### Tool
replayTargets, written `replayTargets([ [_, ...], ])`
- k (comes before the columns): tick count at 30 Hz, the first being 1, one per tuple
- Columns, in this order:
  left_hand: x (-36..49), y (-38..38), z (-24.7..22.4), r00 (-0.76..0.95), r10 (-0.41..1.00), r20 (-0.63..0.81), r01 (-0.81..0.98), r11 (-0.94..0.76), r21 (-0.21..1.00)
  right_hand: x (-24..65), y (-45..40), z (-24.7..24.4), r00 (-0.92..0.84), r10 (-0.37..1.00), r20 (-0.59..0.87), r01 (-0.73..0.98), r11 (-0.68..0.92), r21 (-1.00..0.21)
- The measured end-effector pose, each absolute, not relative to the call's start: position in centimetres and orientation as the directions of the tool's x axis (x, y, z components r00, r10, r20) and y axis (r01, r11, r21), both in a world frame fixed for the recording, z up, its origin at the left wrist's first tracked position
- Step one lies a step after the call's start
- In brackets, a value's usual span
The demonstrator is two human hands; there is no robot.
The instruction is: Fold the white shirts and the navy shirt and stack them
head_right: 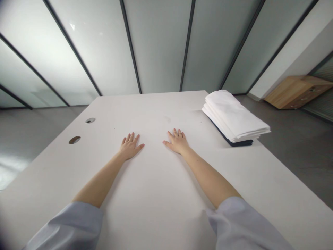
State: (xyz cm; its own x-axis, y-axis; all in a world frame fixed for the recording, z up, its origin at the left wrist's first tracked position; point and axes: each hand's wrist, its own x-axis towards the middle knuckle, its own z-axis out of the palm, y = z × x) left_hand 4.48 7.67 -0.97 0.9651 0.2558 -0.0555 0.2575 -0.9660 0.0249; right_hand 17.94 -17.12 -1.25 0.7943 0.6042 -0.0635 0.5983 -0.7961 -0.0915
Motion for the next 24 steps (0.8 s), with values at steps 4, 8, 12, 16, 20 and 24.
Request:
replayTargets([
  [4, 4.5, 7.7, -1.2, 0.967, 0.252, -0.048, 0.253, -0.967, 0.023, 17.9, -17.1, -1.2, 0.795, 0.603, -0.061, 0.598, -0.797, -0.084],
  [8, 4.5, 7.6, -1.2, 0.966, 0.254, -0.046, 0.255, -0.967, 0.021, 17.7, -17.2, -1.0, 0.794, 0.604, -0.067, 0.598, -0.797, -0.090],
  [12, 4.4, 7.7, -1.2, 0.966, 0.255, -0.049, 0.257, -0.966, 0.029, 17.5, -17.6, -1.1, 0.790, 0.608, -0.075, 0.602, -0.794, -0.092],
  [16, 4.1, 7.9, -1.3, 0.968, 0.245, -0.047, 0.246, -0.969, 0.035, 17.4, -18.0, -1.2, 0.783, 0.619, -0.060, 0.613, -0.784, -0.095],
  [20, 3.9, 8.0, -1.4, 0.971, 0.236, -0.036, 0.238, -0.971, 0.037, 17.4, -18.2, -1.2, 0.785, 0.617, -0.055, 0.610, -0.786, -0.097],
  [24, 3.9, 8.0, -1.4, 0.970, 0.239, -0.038, 0.240, -0.970, 0.033, 17.3, -18.1, -1.2, 0.783, 0.620, -0.052, 0.614, -0.784, -0.093],
])
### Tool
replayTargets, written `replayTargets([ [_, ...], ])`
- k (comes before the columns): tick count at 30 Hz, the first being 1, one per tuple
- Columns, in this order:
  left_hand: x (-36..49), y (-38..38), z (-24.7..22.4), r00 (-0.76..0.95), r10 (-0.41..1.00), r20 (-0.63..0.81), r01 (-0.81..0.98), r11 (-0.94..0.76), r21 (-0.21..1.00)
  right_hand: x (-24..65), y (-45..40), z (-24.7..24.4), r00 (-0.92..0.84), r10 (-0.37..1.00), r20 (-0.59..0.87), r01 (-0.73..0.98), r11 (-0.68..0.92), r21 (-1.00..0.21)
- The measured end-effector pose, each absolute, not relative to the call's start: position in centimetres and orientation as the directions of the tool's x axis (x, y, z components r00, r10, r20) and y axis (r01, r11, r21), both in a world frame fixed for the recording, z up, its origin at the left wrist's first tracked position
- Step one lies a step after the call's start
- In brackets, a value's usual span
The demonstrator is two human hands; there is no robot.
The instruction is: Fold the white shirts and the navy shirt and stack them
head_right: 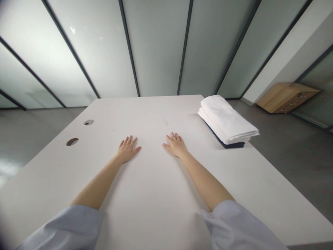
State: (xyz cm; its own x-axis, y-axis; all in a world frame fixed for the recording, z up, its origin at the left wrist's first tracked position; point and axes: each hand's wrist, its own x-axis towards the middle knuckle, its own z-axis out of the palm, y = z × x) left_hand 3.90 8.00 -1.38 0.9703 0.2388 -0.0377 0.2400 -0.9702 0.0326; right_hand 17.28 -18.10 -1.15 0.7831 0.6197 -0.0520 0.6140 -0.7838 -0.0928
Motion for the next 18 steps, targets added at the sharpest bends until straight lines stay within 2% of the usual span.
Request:
replayTargets([
  [13, 4.0, 8.0, -1.3, 0.971, 0.237, -0.044, 0.239, -0.970, 0.053, 17.7, -17.9, -1.9, 0.781, 0.624, -0.035, 0.618, -0.779, -0.100],
  [16, 4.2, 8.1, -1.2, 0.976, 0.219, 0.012, 0.216, -0.969, 0.118, 18.0, -18.0, -1.8, 0.762, 0.645, 0.062, 0.645, -0.746, -0.168],
  [18, 4.1, 8.1, 0.1, 0.961, 0.212, 0.178, 0.172, -0.961, 0.215, 18.0, -18.3, -0.6, 0.724, 0.638, 0.264, 0.690, -0.675, -0.261],
])
